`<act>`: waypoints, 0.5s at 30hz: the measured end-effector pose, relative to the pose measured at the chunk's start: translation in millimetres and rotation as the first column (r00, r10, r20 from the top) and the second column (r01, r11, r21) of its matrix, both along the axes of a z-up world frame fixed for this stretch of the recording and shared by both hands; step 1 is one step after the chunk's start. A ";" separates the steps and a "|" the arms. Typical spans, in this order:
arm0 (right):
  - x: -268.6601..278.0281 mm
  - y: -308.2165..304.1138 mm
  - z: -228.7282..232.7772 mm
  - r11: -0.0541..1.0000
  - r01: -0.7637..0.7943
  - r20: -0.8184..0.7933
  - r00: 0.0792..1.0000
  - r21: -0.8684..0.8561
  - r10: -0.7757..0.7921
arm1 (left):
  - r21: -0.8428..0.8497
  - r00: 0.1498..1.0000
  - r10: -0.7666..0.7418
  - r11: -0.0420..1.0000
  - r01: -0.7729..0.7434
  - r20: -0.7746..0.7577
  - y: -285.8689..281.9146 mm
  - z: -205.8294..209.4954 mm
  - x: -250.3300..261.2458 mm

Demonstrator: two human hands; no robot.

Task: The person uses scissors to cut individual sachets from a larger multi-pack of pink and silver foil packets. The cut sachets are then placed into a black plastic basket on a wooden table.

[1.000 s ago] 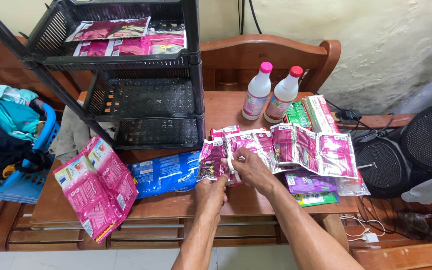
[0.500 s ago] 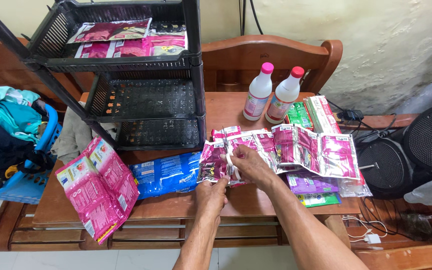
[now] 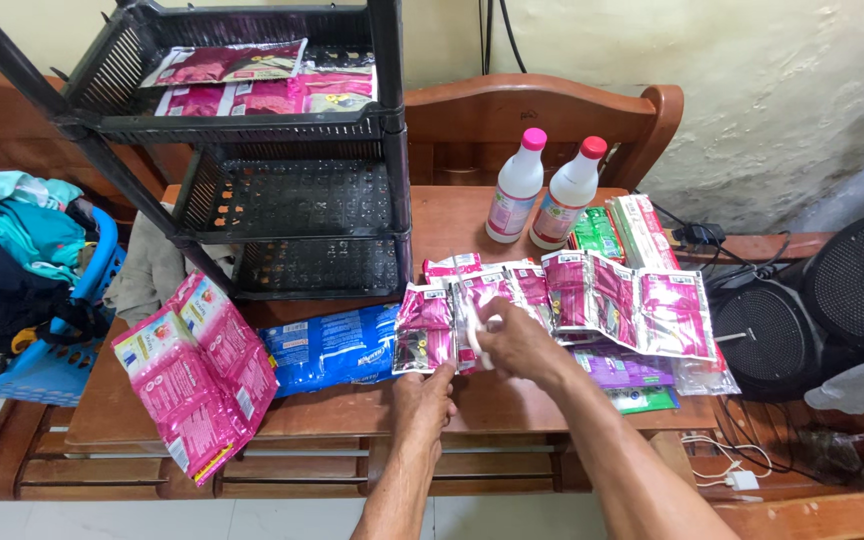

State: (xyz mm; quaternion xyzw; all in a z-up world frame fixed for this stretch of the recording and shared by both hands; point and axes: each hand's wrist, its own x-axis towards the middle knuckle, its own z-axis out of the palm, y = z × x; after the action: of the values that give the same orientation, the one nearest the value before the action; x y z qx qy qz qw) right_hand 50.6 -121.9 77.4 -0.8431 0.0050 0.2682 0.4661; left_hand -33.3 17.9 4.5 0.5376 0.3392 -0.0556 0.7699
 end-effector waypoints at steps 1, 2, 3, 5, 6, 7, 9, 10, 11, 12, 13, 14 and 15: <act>1.1 -5.9 2.4 0.997 -0.016 0.062 0.998 -0.075 0.021 | -0.011 1.000 0.002 1.000 -0.002 -0.006 -1.4 -1.3 -0.5; 1.7 -11.7 3.9 0.988 -0.027 0.123 0.991 -0.151 0.046 | -0.005 1.000 -0.015 1.000 0.015 -0.015 -3.0 -2.5 -1.4; 2.2 -16.1 5.1 0.970 -0.028 0.178 0.981 -0.242 0.073 | 0.003 0.999 -0.032 0.999 0.032 -0.022 -3.1 -2.6 -1.1; 0.8 -23.7 4.7 0.908 -0.010 0.275 0.952 -0.418 0.137 | -0.035 0.999 -0.029 0.999 0.027 -0.044 -4.7 -3.0 -1.5; -0.9 -26.1 3.3 0.878 0.000 0.315 0.934 -0.478 0.172 | -0.082 0.998 -0.010 0.997 0.005 -0.060 -5.4 -3.4 -2.4; -1.0 -26.5 2.8 0.846 0.014 0.355 0.911 -0.534 0.210 | -0.125 0.997 0.011 0.992 -0.020 -0.073 -4.6 -3.1 -1.1; -2.9 -25.7 3.5 0.780 0.023 0.387 0.877 -0.625 0.284 | -0.136 0.993 0.022 0.990 -0.038 -0.116 -3.4 -2.8 0.2; -5.0 -24.0 4.3 0.748 0.016 0.381 0.868 -0.663 0.318 | -0.141 0.990 0.028 0.989 -0.048 -0.139 -3.0 -3.1 0.2; -6.9 -22.8 6.1 0.715 0.011 0.374 0.858 -0.699 0.353 | -0.126 0.991 0.025 0.991 -0.041 -0.129 -2.9 -3.6 0.0; -9.9 -22.2 8.8 0.712 0.027 0.394 0.848 -0.702 0.356 | -0.110 0.993 0.022 0.993 -0.035 -0.119 -3.0 -4.4 -0.8; -13.0 -21.0 12.0 0.709 0.043 0.414 0.835 -0.704 0.361 | -0.095 0.994 0.020 0.995 -0.031 -0.109 -2.2 -5.0 -0.8; -15.4 -19.6 15.5 0.706 0.059 0.435 0.823 -0.706 0.366 | -0.093 0.994 0.024 0.995 -0.034 -0.107 -0.6 -5.8 -1.0; -17.6 -19.0 18.8 0.701 0.070 0.437 0.824 -0.710 0.360 | -0.092 0.994 0.028 0.995 -0.038 -0.107 0.5 -7.3 -2.9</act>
State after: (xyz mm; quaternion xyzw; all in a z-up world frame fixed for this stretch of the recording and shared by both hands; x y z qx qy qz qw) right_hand 33.0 -140.9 96.2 -0.9924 -0.0968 0.0317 0.0696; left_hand -36.1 18.4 -2.8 0.4913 0.3854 -0.0872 0.7762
